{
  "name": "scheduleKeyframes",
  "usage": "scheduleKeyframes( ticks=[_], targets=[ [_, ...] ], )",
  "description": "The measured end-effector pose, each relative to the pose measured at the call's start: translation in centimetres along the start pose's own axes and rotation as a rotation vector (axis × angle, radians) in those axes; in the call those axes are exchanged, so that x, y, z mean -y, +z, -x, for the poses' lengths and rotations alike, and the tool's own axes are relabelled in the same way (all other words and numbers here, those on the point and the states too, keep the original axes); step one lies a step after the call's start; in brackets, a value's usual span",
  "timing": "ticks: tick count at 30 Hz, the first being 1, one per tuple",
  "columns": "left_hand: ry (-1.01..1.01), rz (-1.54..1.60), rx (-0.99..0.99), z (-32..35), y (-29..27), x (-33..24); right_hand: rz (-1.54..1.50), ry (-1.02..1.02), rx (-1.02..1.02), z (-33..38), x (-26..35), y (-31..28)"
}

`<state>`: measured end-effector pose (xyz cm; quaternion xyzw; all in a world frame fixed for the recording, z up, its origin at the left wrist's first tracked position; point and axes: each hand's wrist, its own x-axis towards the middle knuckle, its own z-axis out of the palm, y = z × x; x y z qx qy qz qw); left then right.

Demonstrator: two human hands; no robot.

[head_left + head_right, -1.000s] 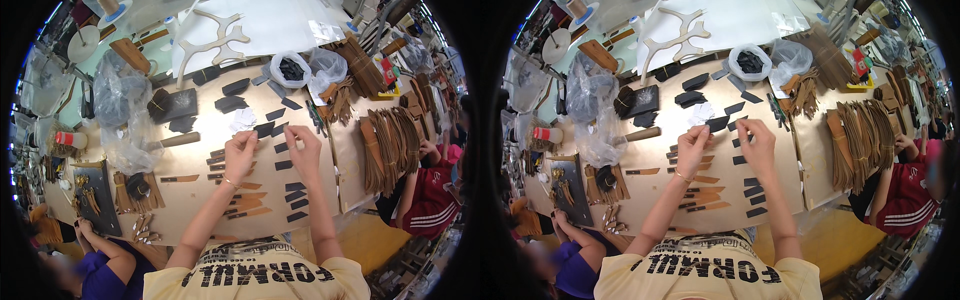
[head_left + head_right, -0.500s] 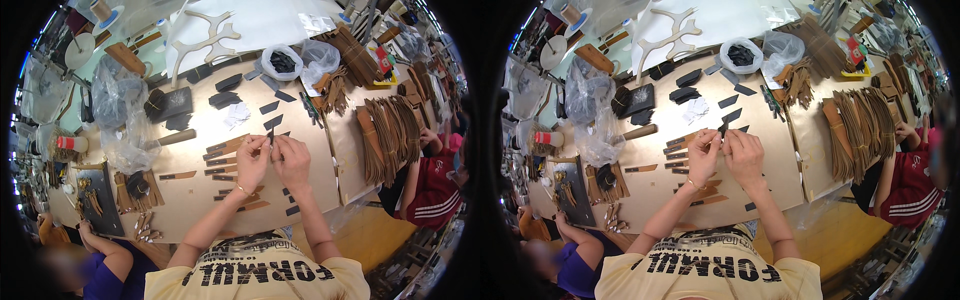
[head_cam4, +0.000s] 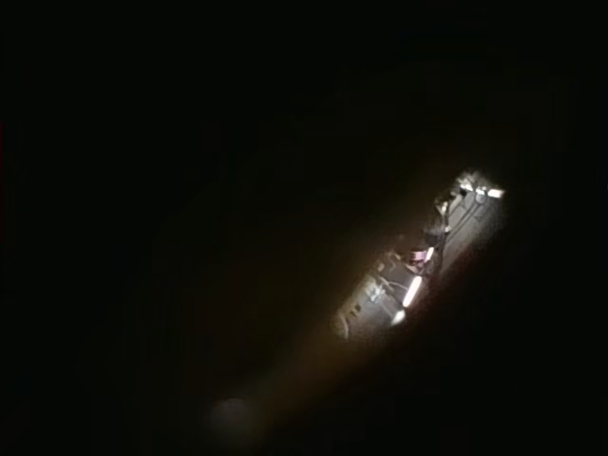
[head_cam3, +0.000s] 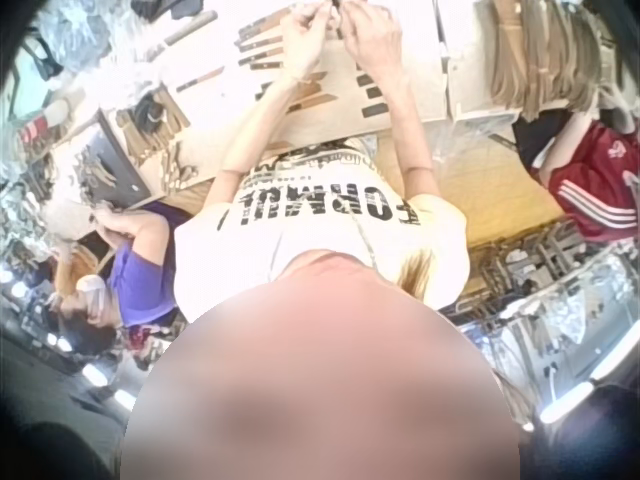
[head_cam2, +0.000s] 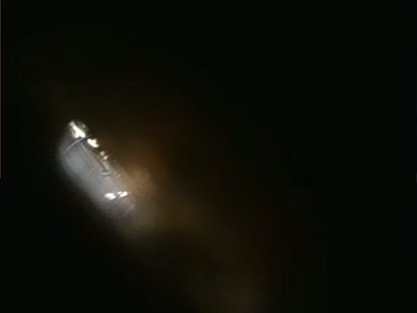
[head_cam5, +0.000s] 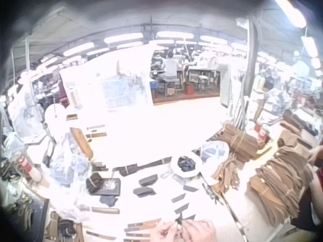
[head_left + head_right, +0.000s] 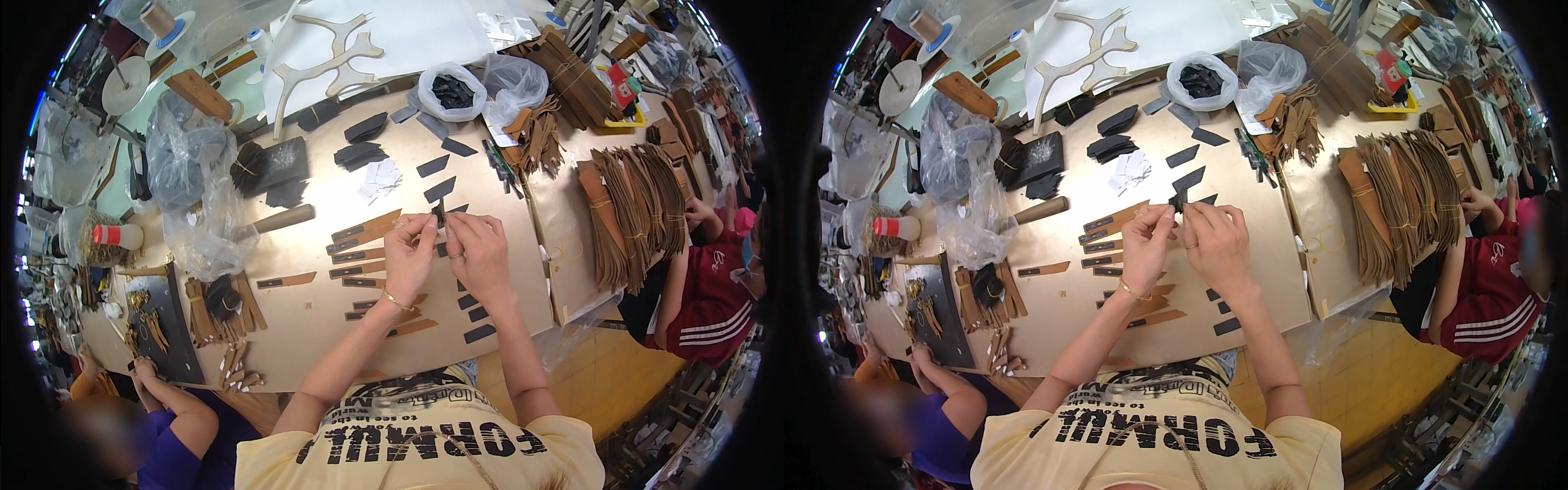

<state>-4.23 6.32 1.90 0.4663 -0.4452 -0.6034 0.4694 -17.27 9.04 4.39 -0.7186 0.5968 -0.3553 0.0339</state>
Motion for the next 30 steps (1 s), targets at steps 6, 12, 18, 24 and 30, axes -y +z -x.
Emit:
scheduleKeyframes(
  ticks=[6, 12, 18, 24, 30],
  targets=[
    [0.063, -0.095, -0.033, 0.5, 1.0, 0.1, -0.007, 0.035, -0.016, 0.4, -0.2, 0.0],
    [0.147, -0.166, -0.026, 0.2, 1.2, 0.4, -0.214, 0.250, -0.068, 1.1, -1.0, 0.1],
    [0.119, -0.203, 0.026, -0.1, 1.8, 0.0, -0.633, 0.578, -0.083, 2.1, -1.6, -0.1],
    [0.113, -0.081, 0.057, -0.5, 2.4, 0.5, -0.496, 0.470, -0.117, 2.0, -2.2, -0.2],
    [-0.112, 0.181, -0.033, -2.5, 1.0, 0.9, -0.520, 0.693, -0.236, 2.1, -3.6, -2.0]
  ],
)
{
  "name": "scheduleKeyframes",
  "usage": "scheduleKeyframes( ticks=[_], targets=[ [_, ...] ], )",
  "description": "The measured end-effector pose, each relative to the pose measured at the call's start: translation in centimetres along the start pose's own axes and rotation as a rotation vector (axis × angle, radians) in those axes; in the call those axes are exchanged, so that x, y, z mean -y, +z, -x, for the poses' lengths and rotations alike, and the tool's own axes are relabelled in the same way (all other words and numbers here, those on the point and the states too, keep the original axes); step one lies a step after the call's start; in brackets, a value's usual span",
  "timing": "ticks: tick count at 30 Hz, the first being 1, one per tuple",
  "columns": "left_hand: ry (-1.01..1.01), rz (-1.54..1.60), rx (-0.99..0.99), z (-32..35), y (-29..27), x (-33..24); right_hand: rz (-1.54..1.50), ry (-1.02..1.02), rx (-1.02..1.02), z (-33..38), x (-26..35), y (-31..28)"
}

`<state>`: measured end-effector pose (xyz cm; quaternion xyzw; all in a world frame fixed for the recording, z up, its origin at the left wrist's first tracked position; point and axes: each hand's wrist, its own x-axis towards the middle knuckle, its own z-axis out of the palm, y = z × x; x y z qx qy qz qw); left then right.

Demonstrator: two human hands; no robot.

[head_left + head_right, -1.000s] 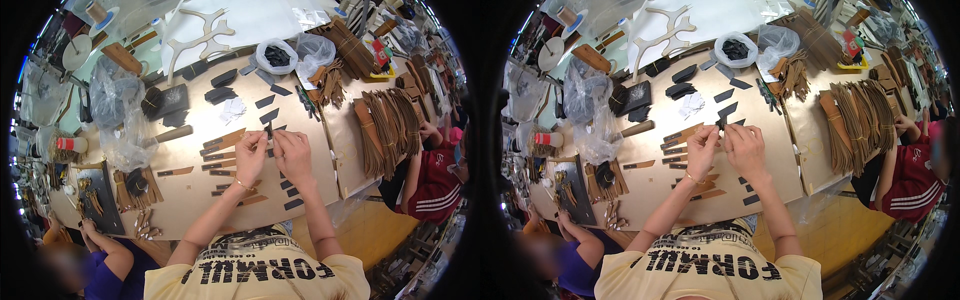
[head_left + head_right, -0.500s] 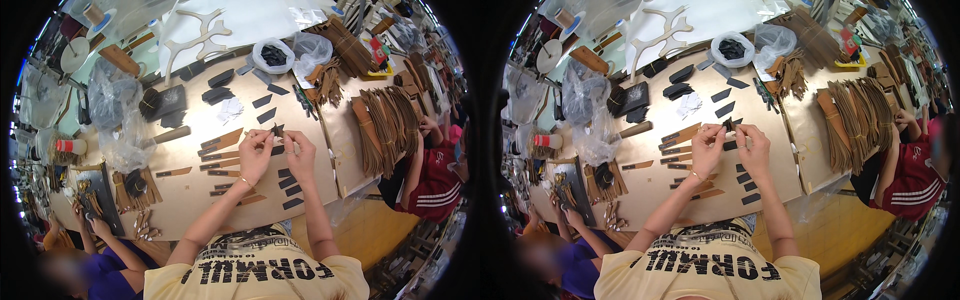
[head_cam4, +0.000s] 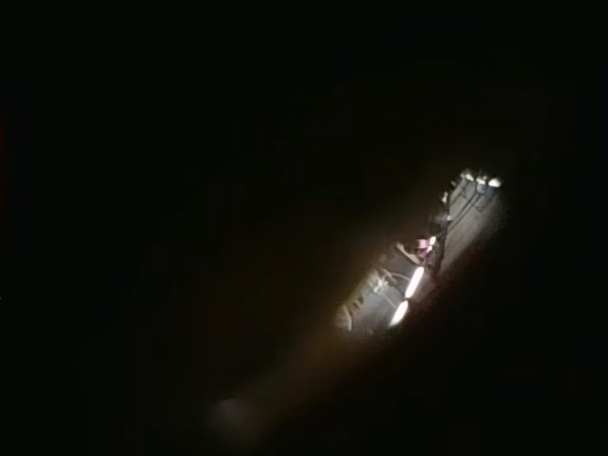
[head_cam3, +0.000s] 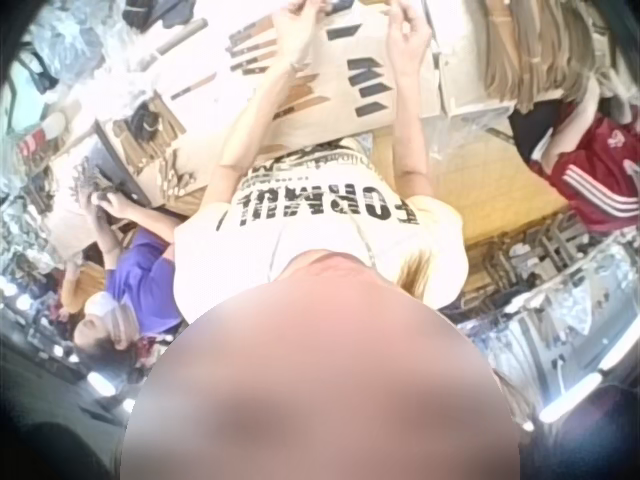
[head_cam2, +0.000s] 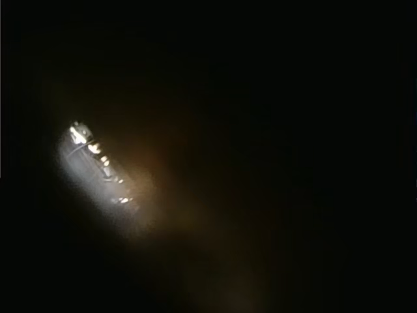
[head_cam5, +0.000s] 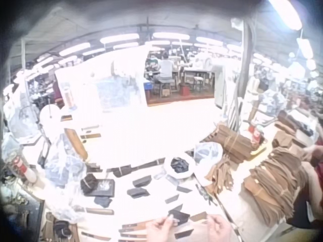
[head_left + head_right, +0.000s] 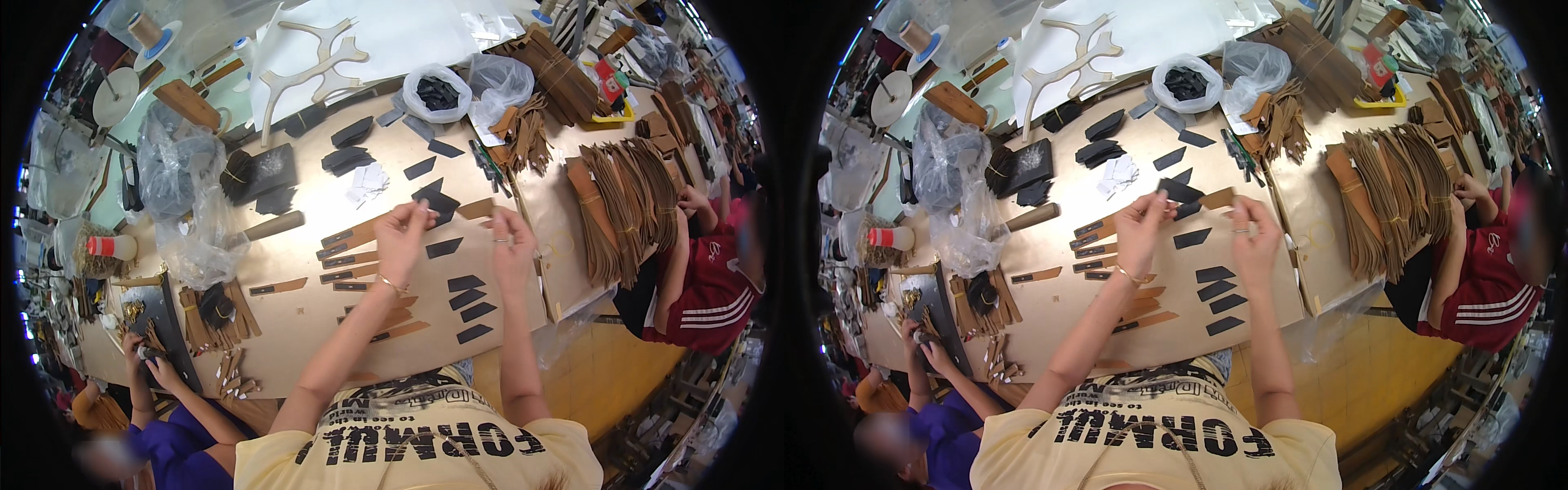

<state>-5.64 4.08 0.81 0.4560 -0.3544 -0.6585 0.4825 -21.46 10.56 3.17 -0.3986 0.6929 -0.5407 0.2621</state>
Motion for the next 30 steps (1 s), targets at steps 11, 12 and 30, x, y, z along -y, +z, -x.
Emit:
scheduleKeyframes(
  ticks=[11, 12, 30],
  targets=[
    [0.095, 0.244, -0.270, -15.3, -8.1, -5.7, 0.957, -0.612, 0.077, 0.1, -3.8, -2.3],
    [0.073, 0.251, -0.265, -16.1, -8.2, -5.7, 0.943, -0.597, 0.116, 0.1, -3.8, -1.8],
    [0.501, -0.296, -0.269, -6.3, -10.7, -9.9, 0.838, -0.233, 0.338, -14.5, -2.2, 8.3]
  ],
)
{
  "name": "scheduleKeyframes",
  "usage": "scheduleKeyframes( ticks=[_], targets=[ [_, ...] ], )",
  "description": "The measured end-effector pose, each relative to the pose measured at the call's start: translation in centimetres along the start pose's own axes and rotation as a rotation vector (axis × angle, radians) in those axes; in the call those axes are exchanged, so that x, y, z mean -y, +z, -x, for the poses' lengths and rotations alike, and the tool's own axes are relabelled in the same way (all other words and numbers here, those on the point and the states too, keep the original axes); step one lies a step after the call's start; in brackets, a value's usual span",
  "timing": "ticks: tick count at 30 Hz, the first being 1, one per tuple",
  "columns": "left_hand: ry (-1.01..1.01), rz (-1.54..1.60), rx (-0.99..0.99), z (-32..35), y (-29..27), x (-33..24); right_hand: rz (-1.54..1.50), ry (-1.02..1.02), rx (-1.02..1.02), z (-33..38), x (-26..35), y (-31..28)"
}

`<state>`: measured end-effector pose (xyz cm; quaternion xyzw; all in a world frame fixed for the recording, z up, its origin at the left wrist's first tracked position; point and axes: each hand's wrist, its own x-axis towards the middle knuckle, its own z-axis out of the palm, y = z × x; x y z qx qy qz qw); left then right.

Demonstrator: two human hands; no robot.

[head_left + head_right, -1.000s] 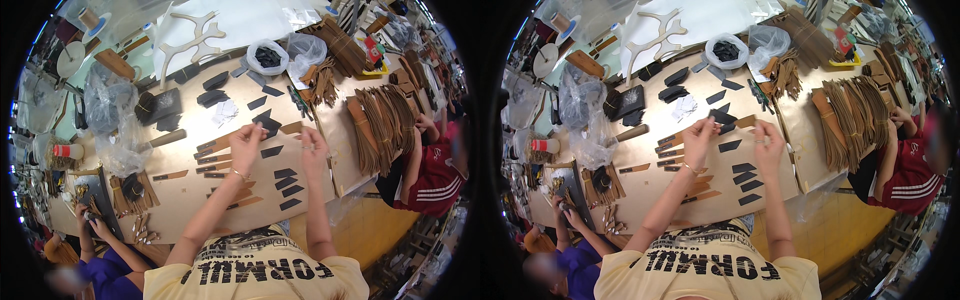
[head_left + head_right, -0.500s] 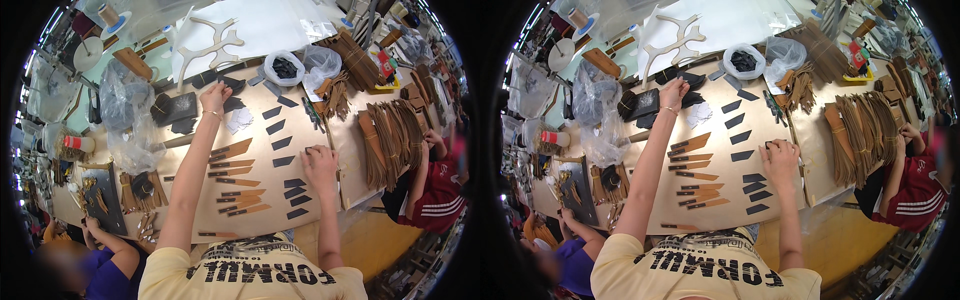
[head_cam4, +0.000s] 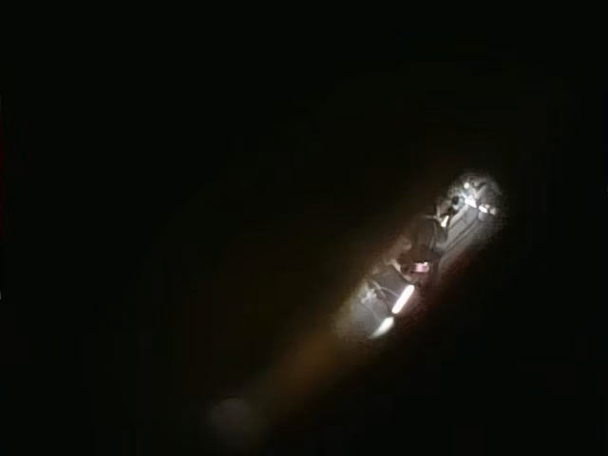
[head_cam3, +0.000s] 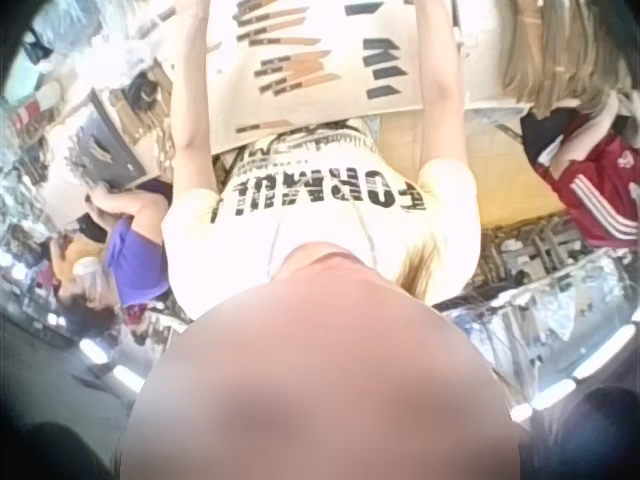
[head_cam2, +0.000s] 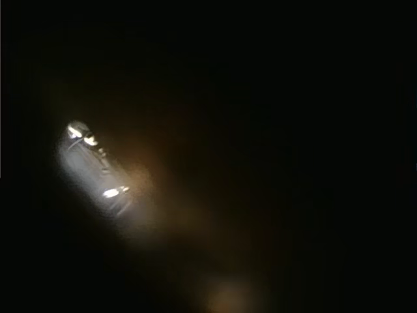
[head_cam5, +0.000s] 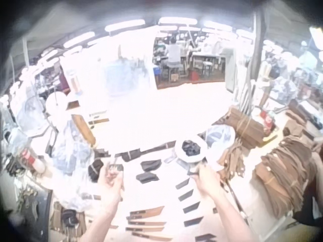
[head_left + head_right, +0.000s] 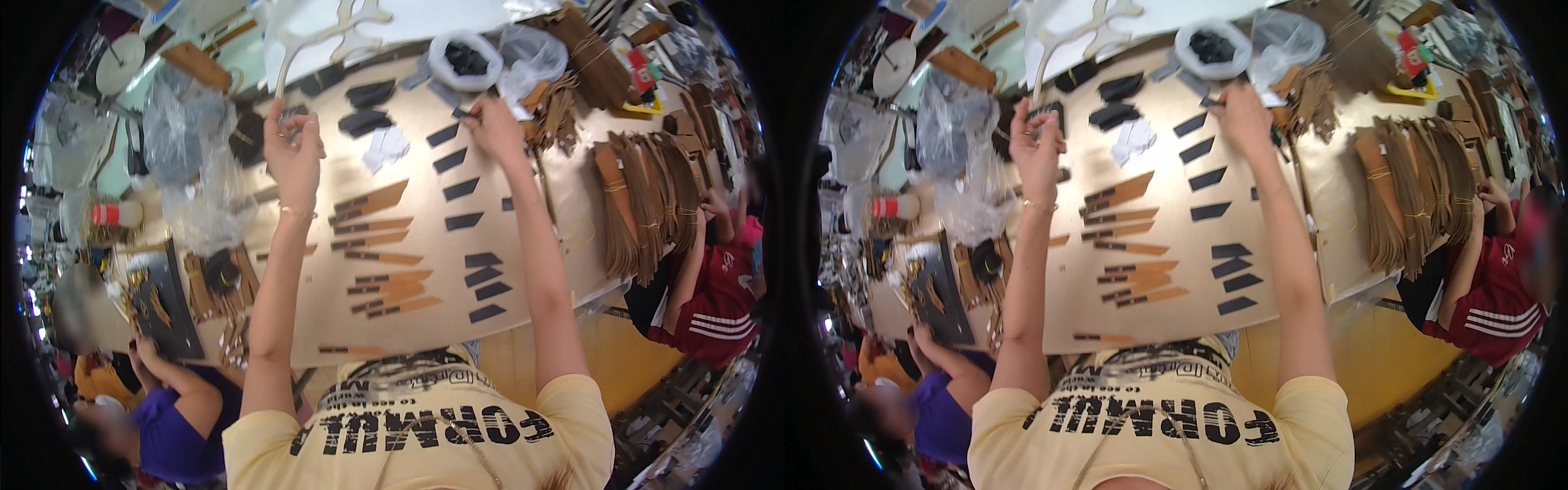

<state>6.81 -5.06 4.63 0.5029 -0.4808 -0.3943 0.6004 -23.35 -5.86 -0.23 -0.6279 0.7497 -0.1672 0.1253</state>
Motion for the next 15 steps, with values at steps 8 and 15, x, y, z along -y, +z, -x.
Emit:
scheduleKeyframes(
  ticks=[8, 15],
  targets=[
    [0.056, -0.658, 0.502, 17.5, -12.0, -4.6, -0.207, -0.176, 0.028, 3.5, -4.3, -2.8],
    [-0.076, -0.870, 0.848, 26.2, -15.8, -2.7, 0.039, -0.116, 0.018, 7.1, -3.6, -5.5]
  ],
)
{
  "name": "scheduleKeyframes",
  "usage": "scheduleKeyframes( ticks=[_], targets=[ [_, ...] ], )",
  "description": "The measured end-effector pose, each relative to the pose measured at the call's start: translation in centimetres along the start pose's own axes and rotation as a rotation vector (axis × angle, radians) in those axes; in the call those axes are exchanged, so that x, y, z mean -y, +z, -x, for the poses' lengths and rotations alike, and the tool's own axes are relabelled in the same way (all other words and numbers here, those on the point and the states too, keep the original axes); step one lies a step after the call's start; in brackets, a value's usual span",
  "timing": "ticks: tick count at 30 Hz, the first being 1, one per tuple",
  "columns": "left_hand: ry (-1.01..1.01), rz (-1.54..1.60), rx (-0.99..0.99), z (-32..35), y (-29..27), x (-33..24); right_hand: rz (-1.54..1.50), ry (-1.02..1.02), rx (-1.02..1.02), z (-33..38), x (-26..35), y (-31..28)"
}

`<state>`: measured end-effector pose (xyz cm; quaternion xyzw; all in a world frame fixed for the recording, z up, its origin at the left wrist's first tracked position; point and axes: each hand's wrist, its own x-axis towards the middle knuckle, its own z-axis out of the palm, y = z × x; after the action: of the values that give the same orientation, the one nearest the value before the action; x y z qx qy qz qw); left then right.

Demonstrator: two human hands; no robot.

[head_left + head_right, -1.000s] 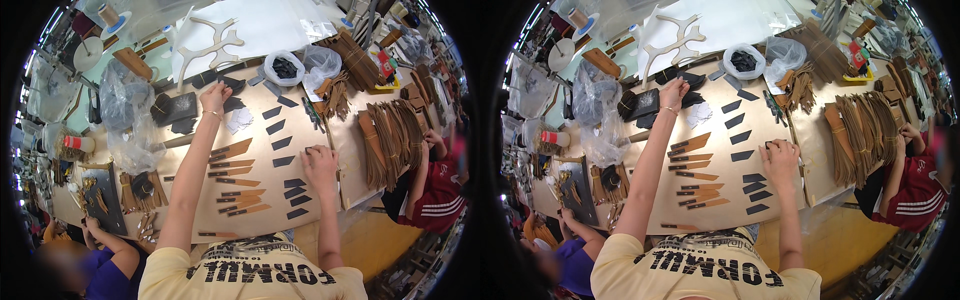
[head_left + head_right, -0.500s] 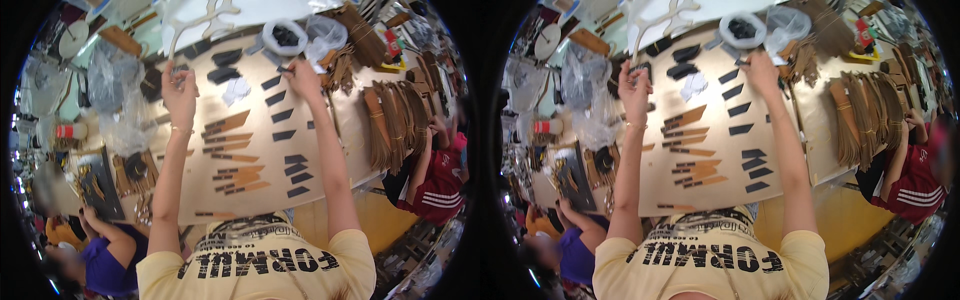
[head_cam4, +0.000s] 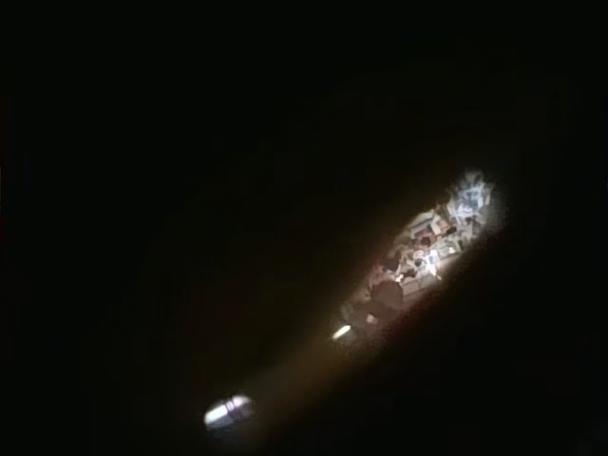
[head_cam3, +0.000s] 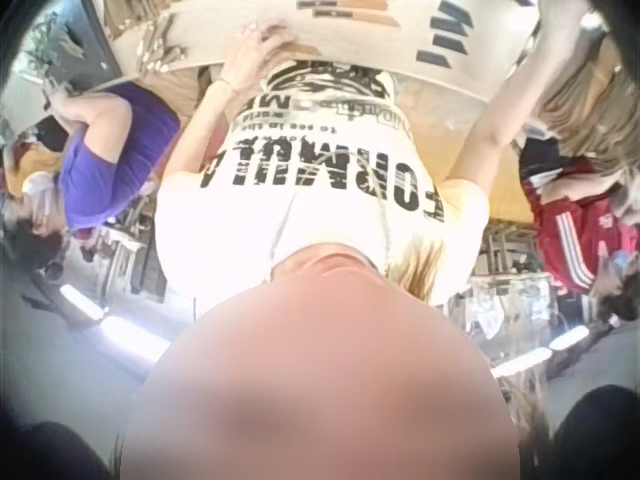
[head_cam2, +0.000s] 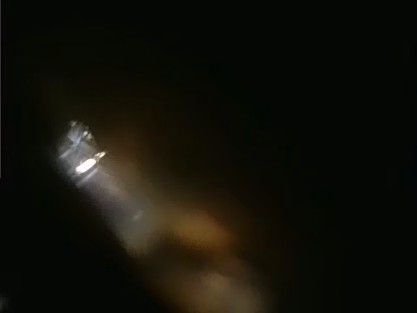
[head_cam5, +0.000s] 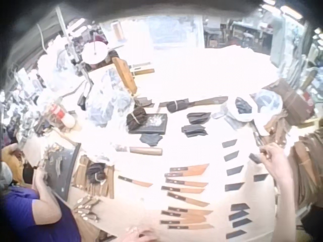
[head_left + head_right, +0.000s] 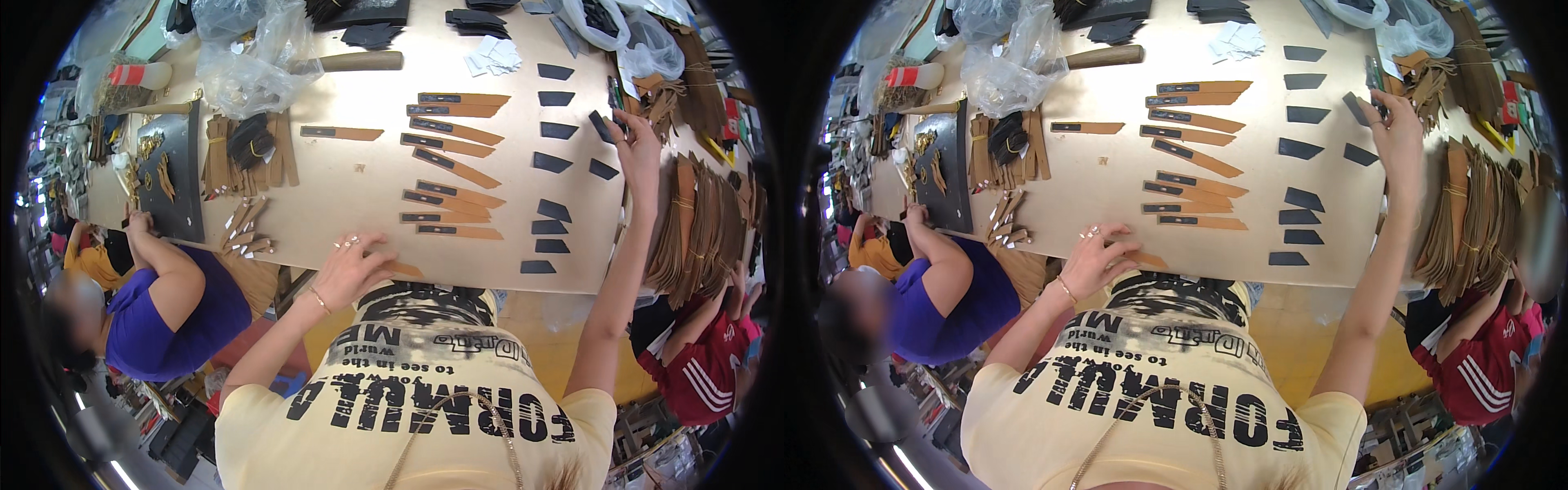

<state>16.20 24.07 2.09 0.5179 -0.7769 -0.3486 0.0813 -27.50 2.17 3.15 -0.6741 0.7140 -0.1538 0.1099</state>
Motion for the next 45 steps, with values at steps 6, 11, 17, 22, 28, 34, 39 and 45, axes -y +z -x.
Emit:
scheduleKeyframes(
  ticks=[6, 11, 17, 22, 28, 34, 39, 45],
  targets=[
    [0.003, -0.008, -0.034, 1.0, 1.4, 0.9, -0.452, -0.095, 0.007, 10.2, 7.2, -0.6],
    [0.122, -0.044, -0.071, 0.2, 0.9, -0.2, -0.640, -0.214, 0.327, 19.3, 12.9, 1.6],
    [-0.043, 0.580, 0.024, -2.7, 0.9, -4.7, -0.975, -0.022, 0.478, 22.5, 14.0, 2.0],
    [-0.047, 0.896, 0.122, -8.4, 1.4, -8.7, -1.361, 0.120, 0.489, 21.3, 9.8, -0.4],
    [0.086, 0.935, 0.208, -12.0, 0.1, -11.1, -1.445, 0.235, 0.310, 19.7, 7.0, -1.5],
    [0.074, 0.733, 0.165, -13.5, -1.0, -11.0, -1.443, 0.278, 0.293, 18.1, 6.4, -0.1],
    [-0.005, 0.768, 0.112, -15.1, -0.9, -11.3, -1.018, 0.117, 0.196, 16.3, 6.2, 0.6],
    [-0.123, 0.669, 0.070, -18.1, 0.3, -11.2, -1.023, 0.158, 0.086, 14.4, 4.6, 1.1]
  ],
)
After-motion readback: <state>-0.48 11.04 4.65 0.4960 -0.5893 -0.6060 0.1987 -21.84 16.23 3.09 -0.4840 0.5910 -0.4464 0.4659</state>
